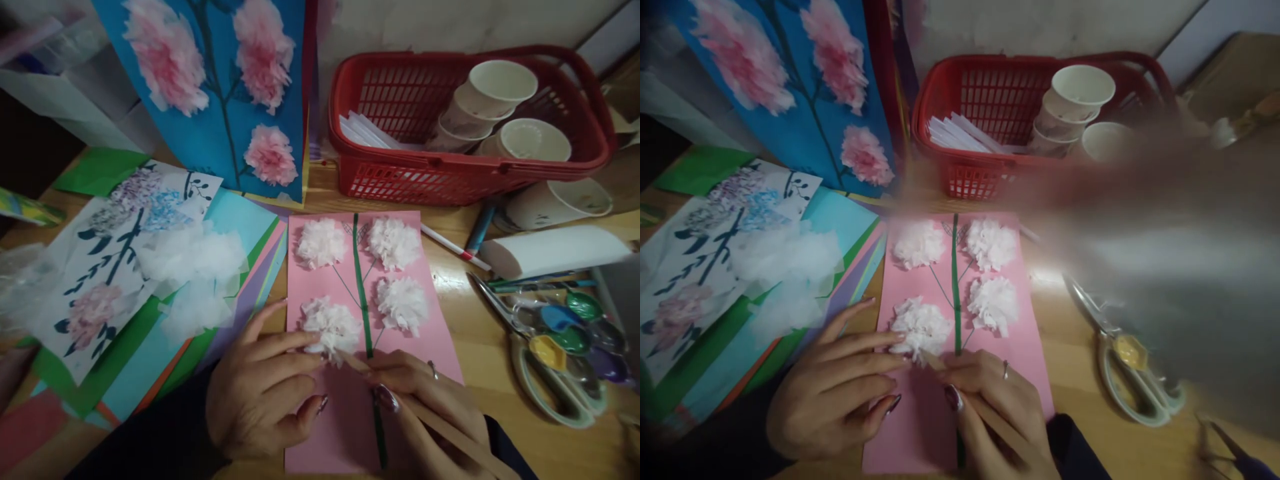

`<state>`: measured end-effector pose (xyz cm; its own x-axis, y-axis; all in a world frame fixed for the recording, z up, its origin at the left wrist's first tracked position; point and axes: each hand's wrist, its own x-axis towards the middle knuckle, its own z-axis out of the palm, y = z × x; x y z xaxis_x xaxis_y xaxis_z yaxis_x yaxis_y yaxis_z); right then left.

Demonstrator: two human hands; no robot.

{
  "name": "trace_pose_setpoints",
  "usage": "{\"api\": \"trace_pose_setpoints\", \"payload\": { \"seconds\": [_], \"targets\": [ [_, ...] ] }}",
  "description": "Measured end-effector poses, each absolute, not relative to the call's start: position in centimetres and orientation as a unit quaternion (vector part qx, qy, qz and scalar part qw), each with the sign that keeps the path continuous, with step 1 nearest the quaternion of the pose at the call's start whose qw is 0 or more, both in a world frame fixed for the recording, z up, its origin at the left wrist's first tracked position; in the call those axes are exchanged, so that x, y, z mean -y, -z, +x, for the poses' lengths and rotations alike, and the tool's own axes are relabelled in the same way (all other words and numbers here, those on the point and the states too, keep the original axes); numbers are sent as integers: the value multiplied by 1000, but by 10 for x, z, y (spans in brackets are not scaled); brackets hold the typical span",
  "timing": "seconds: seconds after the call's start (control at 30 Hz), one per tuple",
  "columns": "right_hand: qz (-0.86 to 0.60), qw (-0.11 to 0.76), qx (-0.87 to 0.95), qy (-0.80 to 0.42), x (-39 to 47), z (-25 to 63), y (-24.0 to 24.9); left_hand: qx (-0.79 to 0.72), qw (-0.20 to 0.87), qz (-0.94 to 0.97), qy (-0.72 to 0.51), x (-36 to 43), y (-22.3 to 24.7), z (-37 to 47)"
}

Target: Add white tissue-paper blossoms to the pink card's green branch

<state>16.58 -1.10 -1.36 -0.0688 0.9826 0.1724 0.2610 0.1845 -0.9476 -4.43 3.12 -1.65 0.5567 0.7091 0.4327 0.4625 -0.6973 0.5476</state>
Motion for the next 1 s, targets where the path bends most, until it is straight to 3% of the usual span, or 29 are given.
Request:
{"api": "trace_pose_setpoints", "payload": {
  "seconds": [0.1, 0.3, 0.47, 0.63, 0.73, 0.83, 1.0],
  "targets": [
    [-508, 474, 595, -405, 14, 167, 14, -378, 184, 843, -336, -38, 14, -41],
    [-534, 502, 518, -441, 20, 176, 21, -404, 220, 864, -202, -43, 14, -40],
    [-533, 527, 489, -447, 19, 177, 25, -394, 223, 841, -296, -37, 7, -42],
    [-550, 588, 424, -414, 19, 174, 23, -325, 159, 905, -225, -31, 8, -45],
    [-526, 616, 431, -398, 17, 178, 21, -339, 187, 877, -283, -21, 3, -52],
    [-512, 633, 461, -353, 14, 189, 18, -352, 160, 874, -294, -14, 2, -58],
    [-534, 661, 505, -151, 19, 214, 14, -415, 20, 894, -167, -18, 24, -53]
  ]
}}
